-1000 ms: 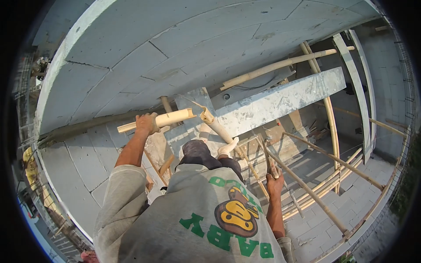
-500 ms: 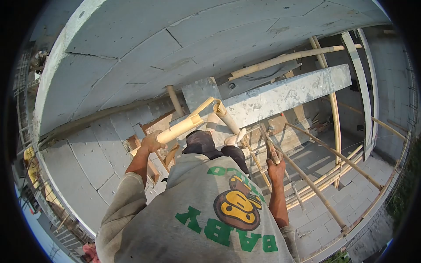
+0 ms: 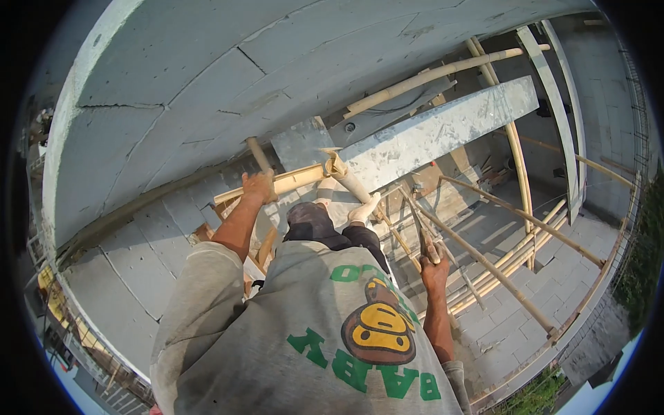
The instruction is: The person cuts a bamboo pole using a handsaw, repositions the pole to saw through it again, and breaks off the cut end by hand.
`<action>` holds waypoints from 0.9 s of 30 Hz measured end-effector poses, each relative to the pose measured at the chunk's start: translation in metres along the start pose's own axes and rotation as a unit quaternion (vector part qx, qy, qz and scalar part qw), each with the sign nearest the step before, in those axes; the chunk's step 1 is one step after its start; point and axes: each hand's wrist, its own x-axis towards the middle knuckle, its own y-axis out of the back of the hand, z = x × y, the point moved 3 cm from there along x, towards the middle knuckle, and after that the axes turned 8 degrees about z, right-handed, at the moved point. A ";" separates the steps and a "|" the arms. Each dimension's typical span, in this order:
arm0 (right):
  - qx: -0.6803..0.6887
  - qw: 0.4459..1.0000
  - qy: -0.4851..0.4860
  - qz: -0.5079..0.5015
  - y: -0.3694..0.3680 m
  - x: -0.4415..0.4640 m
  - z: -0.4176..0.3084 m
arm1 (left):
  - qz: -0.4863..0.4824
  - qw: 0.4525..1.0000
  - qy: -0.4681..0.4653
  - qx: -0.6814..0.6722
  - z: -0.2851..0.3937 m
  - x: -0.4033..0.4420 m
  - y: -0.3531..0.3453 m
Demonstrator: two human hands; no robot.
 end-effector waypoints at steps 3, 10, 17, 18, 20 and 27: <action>-0.014 1.000 -0.003 0.014 0.010 -0.022 -0.009 | -0.032 0.999 -0.034 0.018 0.028 0.018 0.012; 0.006 0.998 -0.060 0.017 0.007 -0.048 0.016 | -0.030 0.998 -0.060 0.003 0.068 0.047 0.026; 0.082 0.983 0.154 -0.051 0.016 -0.080 -0.113 | -0.030 0.999 -0.030 -0.031 0.046 0.026 0.033; 0.106 0.979 0.161 -0.063 0.022 -0.087 -0.134 | -0.030 0.998 -0.026 -0.041 0.043 0.021 0.032; 0.101 0.979 0.150 -0.088 0.035 -0.097 -0.162 | -0.013 0.997 -0.011 -0.072 0.036 0.017 0.023; 0.012 0.962 0.175 -0.208 0.016 -0.109 -0.198 | 0.023 0.984 0.044 -0.173 0.028 -0.009 0.019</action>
